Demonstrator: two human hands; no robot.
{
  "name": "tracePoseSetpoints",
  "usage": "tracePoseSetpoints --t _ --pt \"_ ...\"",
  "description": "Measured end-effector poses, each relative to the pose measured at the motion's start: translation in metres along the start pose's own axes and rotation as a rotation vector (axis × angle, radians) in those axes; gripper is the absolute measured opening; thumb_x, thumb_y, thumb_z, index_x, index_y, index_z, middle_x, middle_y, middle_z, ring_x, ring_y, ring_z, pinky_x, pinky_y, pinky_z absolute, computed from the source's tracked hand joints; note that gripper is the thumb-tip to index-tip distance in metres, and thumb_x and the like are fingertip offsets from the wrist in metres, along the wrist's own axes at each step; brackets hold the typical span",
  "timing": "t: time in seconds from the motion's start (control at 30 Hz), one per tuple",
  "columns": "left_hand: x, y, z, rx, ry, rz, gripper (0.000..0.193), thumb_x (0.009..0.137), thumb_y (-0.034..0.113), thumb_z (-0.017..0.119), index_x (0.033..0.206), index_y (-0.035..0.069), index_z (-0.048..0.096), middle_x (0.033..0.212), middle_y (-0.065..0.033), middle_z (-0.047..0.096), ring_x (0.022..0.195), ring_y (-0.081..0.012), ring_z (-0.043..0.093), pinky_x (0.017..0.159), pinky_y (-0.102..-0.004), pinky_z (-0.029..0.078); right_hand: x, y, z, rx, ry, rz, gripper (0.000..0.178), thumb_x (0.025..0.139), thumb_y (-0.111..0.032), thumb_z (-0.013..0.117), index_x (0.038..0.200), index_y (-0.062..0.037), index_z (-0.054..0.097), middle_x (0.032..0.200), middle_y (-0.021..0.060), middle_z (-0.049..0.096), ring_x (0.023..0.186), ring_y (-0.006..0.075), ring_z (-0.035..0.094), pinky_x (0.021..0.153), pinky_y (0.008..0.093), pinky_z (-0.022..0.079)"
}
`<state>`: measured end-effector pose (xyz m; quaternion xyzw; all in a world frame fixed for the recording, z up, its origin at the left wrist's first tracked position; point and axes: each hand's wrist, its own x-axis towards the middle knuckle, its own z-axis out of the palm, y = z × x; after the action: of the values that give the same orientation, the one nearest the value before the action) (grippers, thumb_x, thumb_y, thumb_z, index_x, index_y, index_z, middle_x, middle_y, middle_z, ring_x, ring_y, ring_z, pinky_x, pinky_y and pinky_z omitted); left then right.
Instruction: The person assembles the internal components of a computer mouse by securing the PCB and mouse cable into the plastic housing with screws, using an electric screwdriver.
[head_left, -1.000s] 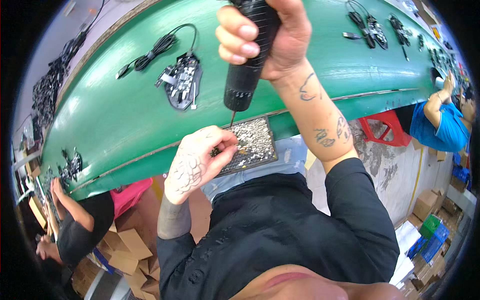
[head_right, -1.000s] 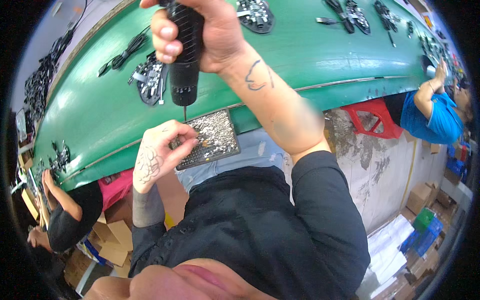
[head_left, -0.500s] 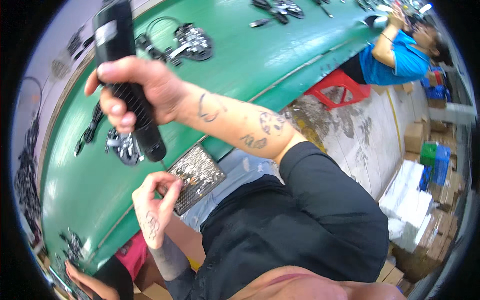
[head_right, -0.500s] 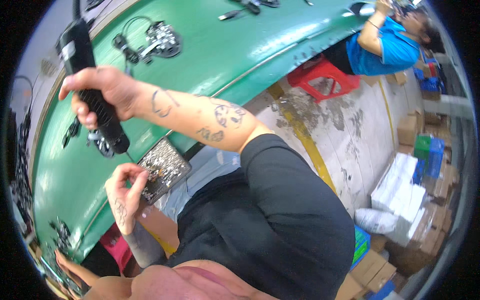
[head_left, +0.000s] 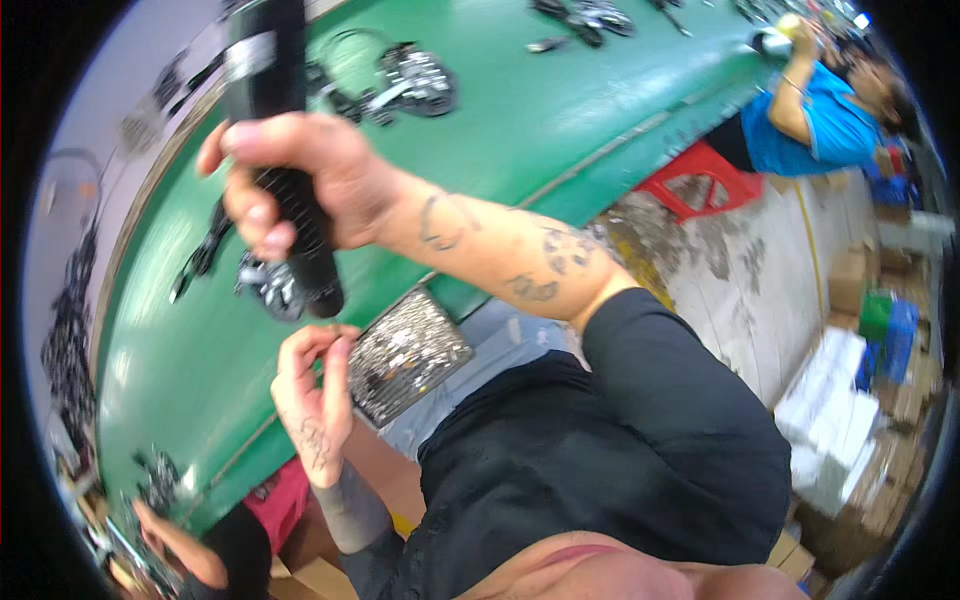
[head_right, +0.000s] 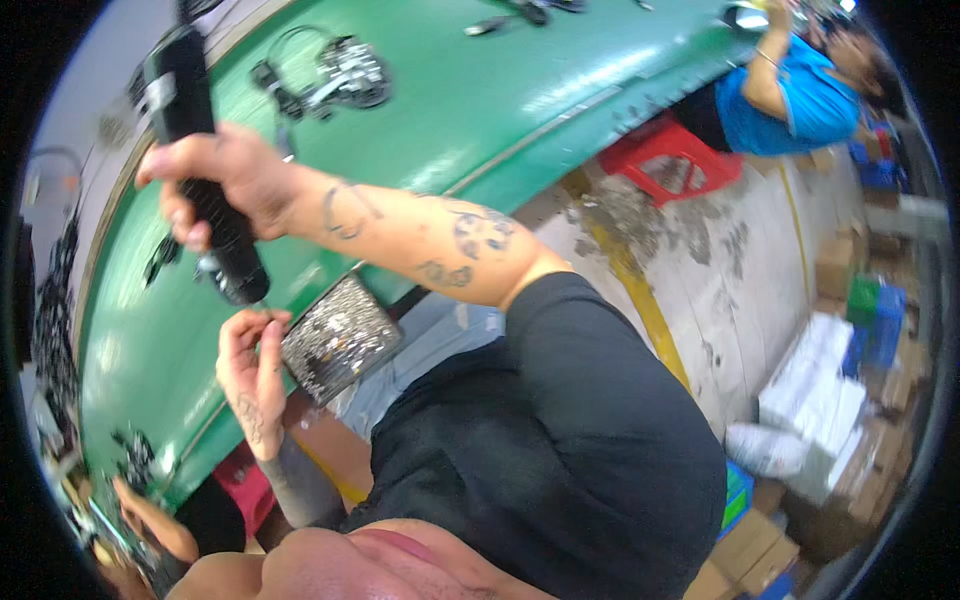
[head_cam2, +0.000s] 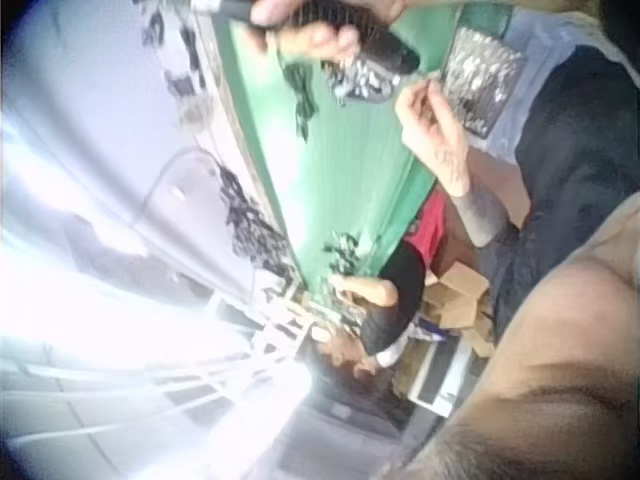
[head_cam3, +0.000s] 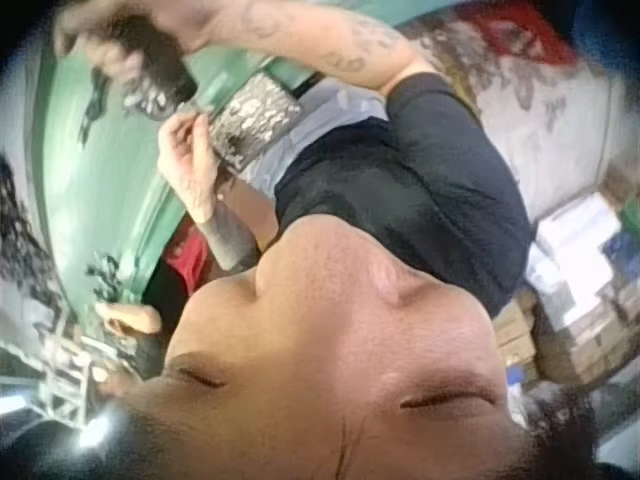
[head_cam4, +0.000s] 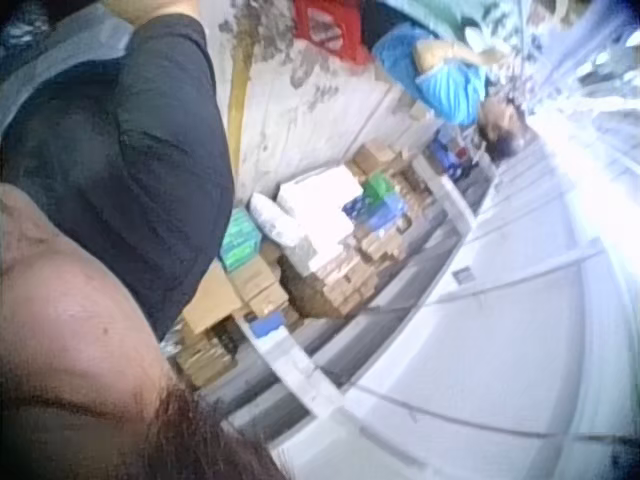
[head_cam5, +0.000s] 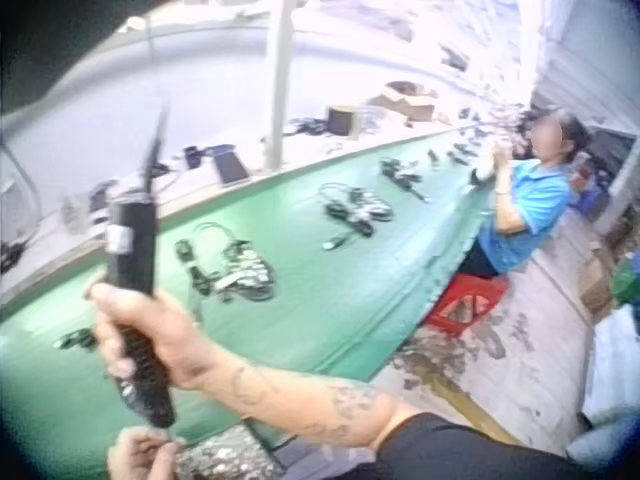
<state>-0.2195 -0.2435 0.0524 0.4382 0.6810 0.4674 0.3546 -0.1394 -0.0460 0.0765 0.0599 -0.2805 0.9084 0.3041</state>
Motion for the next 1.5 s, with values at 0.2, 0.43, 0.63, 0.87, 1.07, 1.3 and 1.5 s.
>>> tracePoseSetpoints --t 0.2,0.43,0.63,0.87,1.07,1.3,1.5 --pt "0.01 0.015 0.004 0.221 -0.028 0.214 0.012 0.086 -0.003 0.062 0.098 -0.001 0.059 0.088 -0.0113 0.069 0.077 -0.0172 0.067 0.071 -0.0268 0.052 -0.007 -0.018 0.001 -0.021 -0.128 -0.05 0.032 0.089 -0.028 0.058 0.103 -0.0004 0.054 0.066 0.0046 0.053 0.056 0.0135 0.051 0.054 0.0295 0.044" --pt "0.012 0.008 0.0 0.297 0.096 0.191 0.022 0.08 0.005 0.072 0.098 0.001 0.061 0.095 -0.008 0.07 0.079 -0.0125 0.06 0.072 -0.0262 0.047 -0.003 -0.002 -0.017 -0.018 -0.107 -0.123 0.034 0.093 -0.024 0.052 0.114 0.003 0.05 0.067 0.0094 0.054 0.051 0.0181 0.053 0.052 0.0315 0.047" --pt "0.076 -0.027 -0.04 0.737 0.358 0.476 0.043 0.081 0.025 0.073 0.113 0.001 0.059 0.116 -0.0177 0.059 0.109 -0.0333 0.056 0.095 -0.0387 0.044 0.004 -0.011 -0.013 -0.259 -0.046 -0.324 0.031 0.094 -0.031 0.051 0.107 -0.0033 0.052 0.067 0.0054 0.055 0.053 0.0172 0.054 0.054 0.0315 0.048" --pt "0.091 -0.051 -0.039 0.596 0.037 0.408 0.038 0.082 0.025 0.07 0.109 0.001 0.061 0.109 -0.0127 0.061 0.1 -0.0305 0.06 0.089 -0.0348 0.047 0.007 -0.001 -0.026 -0.484 0.103 -0.567 0.026 0.094 -0.033 0.054 0.104 -0.0084 0.054 0.067 0.0038 0.054 0.055 0.016 0.053 0.056 0.03 0.046" --pt "0.088 -0.046 -0.032 0.461 0.036 0.271 0.047 0.076 0.026 0.075 0.109 0.001 0.052 0.098 -0.015 0.06 0.094 -0.0267 0.06 0.084 -0.0355 0.047 0.007 0.011 -0.021 -0.496 0.066 -0.597 0.024 0.095 -0.028 0.052 0.108 -0.0078 0.05 0.068 0.0061 0.054 0.055 0.0172 0.052 0.057 0.0309 0.047" --pt "0.086 -0.047 -0.027 0.438 0.079 0.196 0.062 0.071 0.032 0.081 0.113 0.0 0.047 0.097 -0.0154 0.062 0.095 -0.025 0.061 0.086 -0.0345 0.048 0.009 0.025 -0.011 -0.637 0.089 -0.641 0.024 0.091 -0.019 0.057 0.106 -0.0031 0.047 0.067 0.0086 0.052 0.055 0.017 0.051 0.056 0.0295 0.047" --pt "0.088 -0.051 -0.024 0.428 0.093 0.272 0.065 0.072 0.032 0.08 0.119 0.0 0.049 0.105 -0.0168 0.061 0.102 -0.0259 0.059 0.091 -0.035 0.046 0.008 0.024 -0.01 -0.626 0.14 -0.658 0.024 0.09 -0.015 0.058 0.106 -0.0024 0.047 0.068 0.0079 0.052 0.056 0.0162 0.05 0.056 0.0282 0.047"
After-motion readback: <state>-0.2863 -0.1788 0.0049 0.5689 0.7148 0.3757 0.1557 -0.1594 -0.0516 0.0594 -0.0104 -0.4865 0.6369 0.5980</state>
